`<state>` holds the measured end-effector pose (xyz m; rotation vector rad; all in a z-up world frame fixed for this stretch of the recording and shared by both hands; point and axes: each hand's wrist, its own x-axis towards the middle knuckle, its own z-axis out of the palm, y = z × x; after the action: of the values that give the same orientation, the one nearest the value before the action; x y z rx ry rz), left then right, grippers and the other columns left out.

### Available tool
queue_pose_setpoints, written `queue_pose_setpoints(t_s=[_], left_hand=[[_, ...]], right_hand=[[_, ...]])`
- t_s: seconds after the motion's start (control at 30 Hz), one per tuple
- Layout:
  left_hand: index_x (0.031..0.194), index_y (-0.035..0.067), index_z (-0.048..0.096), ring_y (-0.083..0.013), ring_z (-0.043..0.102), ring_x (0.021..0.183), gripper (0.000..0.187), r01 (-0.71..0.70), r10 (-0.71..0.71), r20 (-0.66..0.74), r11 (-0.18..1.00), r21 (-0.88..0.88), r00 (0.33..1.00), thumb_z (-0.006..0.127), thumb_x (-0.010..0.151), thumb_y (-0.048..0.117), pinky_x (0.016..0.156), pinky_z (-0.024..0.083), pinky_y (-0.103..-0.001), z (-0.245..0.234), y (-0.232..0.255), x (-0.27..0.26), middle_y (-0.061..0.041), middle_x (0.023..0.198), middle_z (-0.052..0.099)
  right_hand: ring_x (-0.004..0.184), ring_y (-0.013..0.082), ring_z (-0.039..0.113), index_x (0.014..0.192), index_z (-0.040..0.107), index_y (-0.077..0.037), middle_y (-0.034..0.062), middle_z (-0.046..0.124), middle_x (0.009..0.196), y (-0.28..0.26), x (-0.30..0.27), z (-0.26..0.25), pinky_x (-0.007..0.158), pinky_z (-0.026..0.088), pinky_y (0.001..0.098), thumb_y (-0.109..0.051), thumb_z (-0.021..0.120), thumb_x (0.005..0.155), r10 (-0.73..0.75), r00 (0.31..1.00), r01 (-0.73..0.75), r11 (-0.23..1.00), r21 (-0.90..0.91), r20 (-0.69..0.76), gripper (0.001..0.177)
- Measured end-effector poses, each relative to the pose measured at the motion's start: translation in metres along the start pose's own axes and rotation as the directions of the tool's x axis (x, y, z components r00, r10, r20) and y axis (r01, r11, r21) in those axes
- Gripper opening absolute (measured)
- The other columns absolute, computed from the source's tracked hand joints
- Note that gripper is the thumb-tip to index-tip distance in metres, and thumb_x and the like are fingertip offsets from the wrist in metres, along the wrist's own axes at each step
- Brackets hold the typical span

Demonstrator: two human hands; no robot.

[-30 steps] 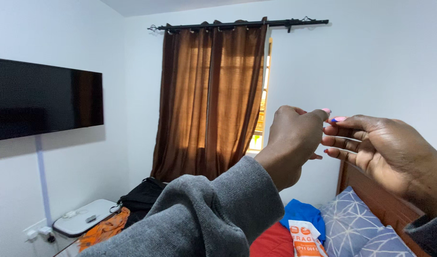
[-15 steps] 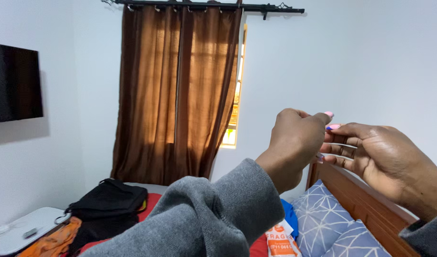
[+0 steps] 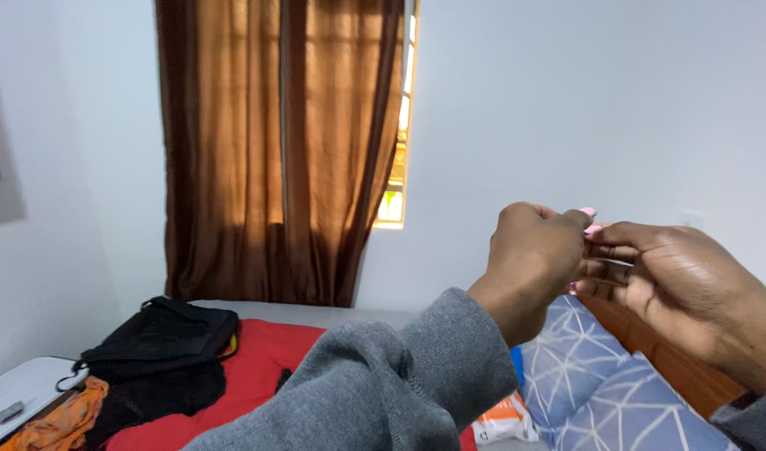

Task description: The person packs various toiletries and personal items into an open suitcase on the floor. They pick up a bottle, a blue package, a small container, and a tube from the bed, then place each item into the suitcase one by one.

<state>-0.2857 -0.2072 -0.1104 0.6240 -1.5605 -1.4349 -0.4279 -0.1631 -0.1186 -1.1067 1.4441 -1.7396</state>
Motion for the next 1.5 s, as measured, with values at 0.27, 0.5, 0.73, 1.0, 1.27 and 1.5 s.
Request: queue_pose_setpoints(t_s=[0.27,0.5,0.73,1.0,1.27,1.5], left_hand=[[0.091,-0.002,0.064,-0.0200,0.065,0.070,0.027,0.092,-0.091,-0.004,0.995,0.041,0.996,0.064,0.094,0.025,0.057,0.056,-0.037,0.002,-0.083,0.045,-0.013,0.082,0.069],[0.095,0.002,0.066,-0.0185,0.069,0.074,0.026,0.257,-0.250,-0.084,0.963,0.079,0.965,0.068,0.093,0.028,0.059,0.059,-0.037,0.002,-0.166,0.088,-0.009,0.085,0.069],[0.090,-0.003,0.067,-0.0192,0.067,0.067,0.027,0.327,-0.323,-0.085,0.945,0.031,0.943,0.068,0.094,0.023,0.051,0.056,-0.035,0.006,-0.276,0.115,-0.012,0.083,0.071],[0.081,0.001,0.071,-0.0191,0.070,0.062,0.019,0.413,-0.383,-0.238,0.906,0.090,0.893,0.066,0.088,0.018,0.050,0.057,-0.035,0.010,-0.389,0.111,-0.011,0.078,0.072],[0.085,0.002,0.073,-0.0245,0.074,0.078,0.020,0.524,-0.452,-0.320,0.831,0.189,0.833,0.064,0.089,0.020,0.069,0.058,-0.037,0.002,-0.501,0.105,-0.017,0.088,0.077],[0.092,0.002,0.071,-0.0276,0.077,0.090,0.018,0.624,-0.533,-0.370,0.757,0.194,0.761,0.067,0.090,0.020,0.083,0.060,-0.039,0.002,-0.588,0.104,-0.018,0.096,0.077]], right_hand=[[0.091,0.0228,0.068,0.121,0.059,0.008,0.0183,0.065,0.102,0.050,0.018,-0.003,0.082,0.059,0.0386,-0.015,0.043,0.109,0.171,0.980,-0.178,0.982,-0.063,-0.102,0.031],[0.089,0.0219,0.068,0.119,0.059,0.005,0.0169,0.065,0.100,0.113,0.059,-0.029,0.075,0.060,0.0336,-0.016,0.046,0.107,0.244,0.957,-0.260,0.962,-0.089,-0.153,0.028],[0.093,0.0246,0.069,0.116,0.061,0.005,0.0164,0.066,0.100,0.185,0.084,-0.057,0.081,0.060,0.0393,-0.019,0.049,0.105,0.374,0.910,-0.394,0.914,-0.095,-0.181,0.029],[0.095,0.0257,0.070,0.116,0.065,0.003,0.0177,0.070,0.105,0.296,0.107,-0.088,0.083,0.057,0.0416,-0.021,0.055,0.103,0.511,0.838,-0.535,0.839,-0.101,-0.193,0.029],[0.092,0.0251,0.069,0.113,0.066,0.005,0.0141,0.071,0.103,0.408,0.121,-0.111,0.081,0.057,0.0407,-0.020,0.057,0.101,0.615,0.778,-0.621,0.784,-0.013,-0.127,0.029],[0.093,0.0258,0.070,0.114,0.066,0.005,0.0145,0.070,0.105,0.513,0.131,-0.131,0.084,0.057,0.0415,-0.020,0.058,0.102,0.683,0.710,-0.699,0.713,-0.057,-0.170,0.029]])
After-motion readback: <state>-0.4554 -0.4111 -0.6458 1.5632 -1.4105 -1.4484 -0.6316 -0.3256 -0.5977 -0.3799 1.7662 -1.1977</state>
